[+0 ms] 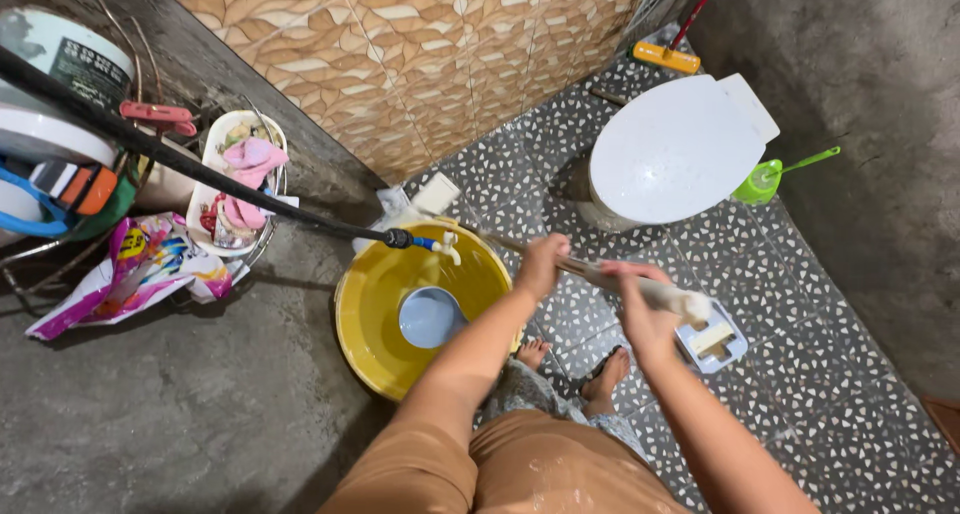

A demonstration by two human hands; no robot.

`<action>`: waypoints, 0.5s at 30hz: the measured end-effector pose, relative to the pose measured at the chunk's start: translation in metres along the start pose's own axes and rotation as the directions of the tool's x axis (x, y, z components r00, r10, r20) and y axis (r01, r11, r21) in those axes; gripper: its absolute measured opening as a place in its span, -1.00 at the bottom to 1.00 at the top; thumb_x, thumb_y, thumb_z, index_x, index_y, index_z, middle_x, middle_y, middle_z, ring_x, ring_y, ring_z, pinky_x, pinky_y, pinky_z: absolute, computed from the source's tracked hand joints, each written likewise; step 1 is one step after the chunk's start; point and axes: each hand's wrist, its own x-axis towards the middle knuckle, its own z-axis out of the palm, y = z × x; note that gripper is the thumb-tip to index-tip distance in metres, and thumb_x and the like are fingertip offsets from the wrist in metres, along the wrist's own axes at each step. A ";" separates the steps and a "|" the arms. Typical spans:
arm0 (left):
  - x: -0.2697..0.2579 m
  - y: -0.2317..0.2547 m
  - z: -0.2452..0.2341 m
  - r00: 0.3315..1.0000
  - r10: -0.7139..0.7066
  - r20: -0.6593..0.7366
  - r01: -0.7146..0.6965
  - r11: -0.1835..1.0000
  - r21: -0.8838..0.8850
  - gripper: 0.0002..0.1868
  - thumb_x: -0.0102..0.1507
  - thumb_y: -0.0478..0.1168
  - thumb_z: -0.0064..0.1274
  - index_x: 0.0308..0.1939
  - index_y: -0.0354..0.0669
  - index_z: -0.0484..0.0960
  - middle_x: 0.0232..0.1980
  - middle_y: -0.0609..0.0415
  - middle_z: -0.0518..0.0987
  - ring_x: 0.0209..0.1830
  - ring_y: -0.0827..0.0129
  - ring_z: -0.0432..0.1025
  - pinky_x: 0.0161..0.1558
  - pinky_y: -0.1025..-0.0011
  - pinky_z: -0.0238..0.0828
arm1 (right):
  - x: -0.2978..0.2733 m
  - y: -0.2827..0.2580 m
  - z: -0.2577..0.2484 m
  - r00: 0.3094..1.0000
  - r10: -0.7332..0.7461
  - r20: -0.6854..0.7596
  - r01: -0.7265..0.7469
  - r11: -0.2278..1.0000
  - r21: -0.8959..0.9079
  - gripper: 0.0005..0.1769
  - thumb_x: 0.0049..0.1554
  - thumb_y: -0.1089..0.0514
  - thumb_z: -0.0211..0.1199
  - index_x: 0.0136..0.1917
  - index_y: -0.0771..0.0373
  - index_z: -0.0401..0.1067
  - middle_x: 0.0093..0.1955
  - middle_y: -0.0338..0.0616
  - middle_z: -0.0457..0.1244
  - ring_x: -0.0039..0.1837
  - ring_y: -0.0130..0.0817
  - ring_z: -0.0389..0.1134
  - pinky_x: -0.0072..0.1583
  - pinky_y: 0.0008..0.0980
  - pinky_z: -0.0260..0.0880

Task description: The person assembles a spray mop by connecting the handle segments and attaching a cleaning pad.

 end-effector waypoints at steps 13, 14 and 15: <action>0.081 0.095 -0.056 0.959 0.107 0.262 -0.140 0.984 0.113 -0.53 0.14 -0.29 0.18 0.15 -0.08 0.56 -0.27 -0.07 0.62 -0.27 0.16 0.54 -0.17 0.21 0.46 | 0.058 -0.152 -0.003 0.969 -0.151 0.194 0.140 0.988 0.069 -0.90 0.28 0.34 0.23 0.02 0.31 0.33 0.03 0.03 0.39 0.14 -0.16 0.48 0.27 -0.10 0.52; 0.092 0.089 -0.066 0.940 0.171 0.296 -0.202 0.977 0.075 -0.54 0.12 -0.30 0.20 0.12 -0.09 0.58 -0.25 -0.05 0.65 -0.25 0.23 0.56 -0.12 0.24 0.46 | 0.061 -0.171 -0.006 0.963 -0.179 0.201 0.157 0.980 0.119 -0.84 0.27 0.34 0.26 0.07 0.29 0.30 0.02 -0.02 0.37 0.14 -0.17 0.49 0.28 -0.11 0.54; 0.102 0.085 -0.074 0.915 0.239 0.324 -0.265 0.964 0.036 -0.55 0.10 -0.31 0.22 0.09 -0.11 0.60 -0.24 -0.02 0.68 -0.23 0.29 0.57 -0.08 0.27 0.46 | 0.063 -0.191 -0.008 0.959 -0.202 0.199 0.188 0.978 0.087 -0.77 0.26 0.32 0.29 0.11 0.27 0.29 0.04 -0.10 0.33 0.17 -0.20 0.49 0.28 -0.14 0.54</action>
